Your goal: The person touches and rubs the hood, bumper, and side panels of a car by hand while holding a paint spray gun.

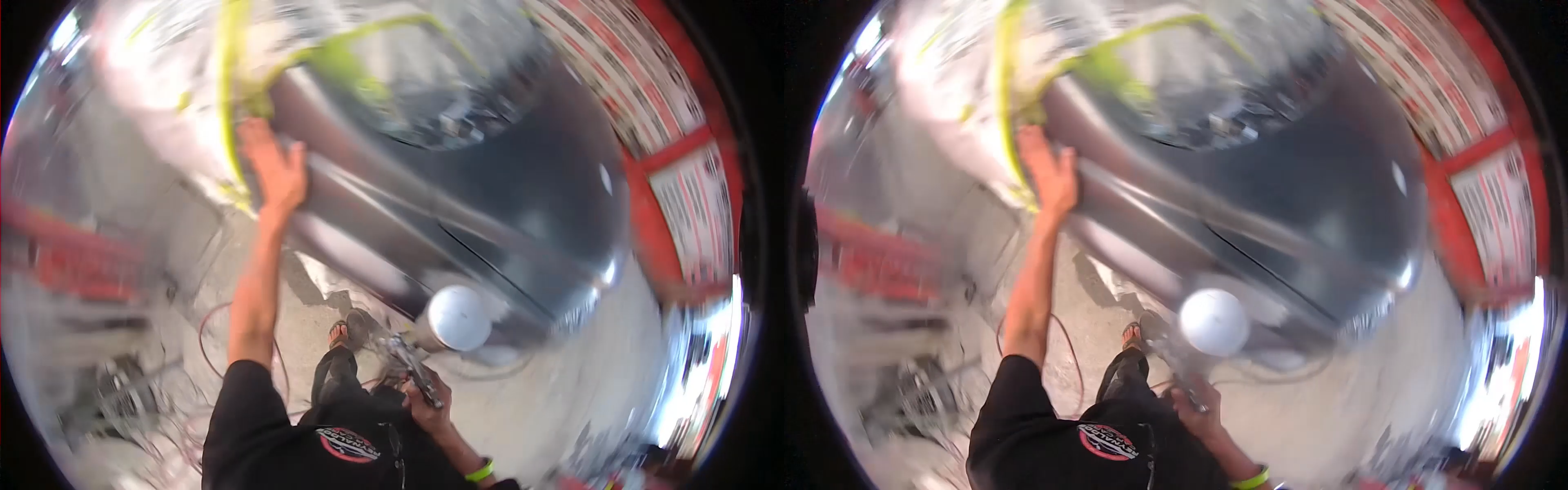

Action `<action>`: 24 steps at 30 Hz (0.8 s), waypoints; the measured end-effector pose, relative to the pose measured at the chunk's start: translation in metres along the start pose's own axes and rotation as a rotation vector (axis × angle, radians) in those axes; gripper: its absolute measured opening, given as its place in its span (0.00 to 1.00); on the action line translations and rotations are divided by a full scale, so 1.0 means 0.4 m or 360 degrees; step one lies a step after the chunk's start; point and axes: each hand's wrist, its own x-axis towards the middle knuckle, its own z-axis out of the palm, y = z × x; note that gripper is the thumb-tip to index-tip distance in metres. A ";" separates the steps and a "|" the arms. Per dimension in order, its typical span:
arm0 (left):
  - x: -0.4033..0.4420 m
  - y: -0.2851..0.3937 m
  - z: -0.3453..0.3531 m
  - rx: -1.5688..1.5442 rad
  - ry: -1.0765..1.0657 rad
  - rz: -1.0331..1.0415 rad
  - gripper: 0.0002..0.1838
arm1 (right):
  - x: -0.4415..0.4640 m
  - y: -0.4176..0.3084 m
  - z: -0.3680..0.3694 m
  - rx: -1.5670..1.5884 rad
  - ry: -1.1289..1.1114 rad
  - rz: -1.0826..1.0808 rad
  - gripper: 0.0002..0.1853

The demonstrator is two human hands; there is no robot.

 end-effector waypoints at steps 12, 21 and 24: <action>-0.453 0.485 0.092 -0.0080 -0.0541 0.1054 0.45 | -0.177 0.090 -0.152 0.0154 0.0671 -0.0102 0.22; -0.748 0.886 0.209 -0.0165 -0.1079 0.1723 0.52 | -0.469 0.251 -0.329 0.0329 0.1118 0.0194 0.21; -0.825 0.916 0.244 -0.0017 -0.1270 0.2103 0.51 | -0.551 0.312 -0.366 0.0378 0.1270 0.0219 0.20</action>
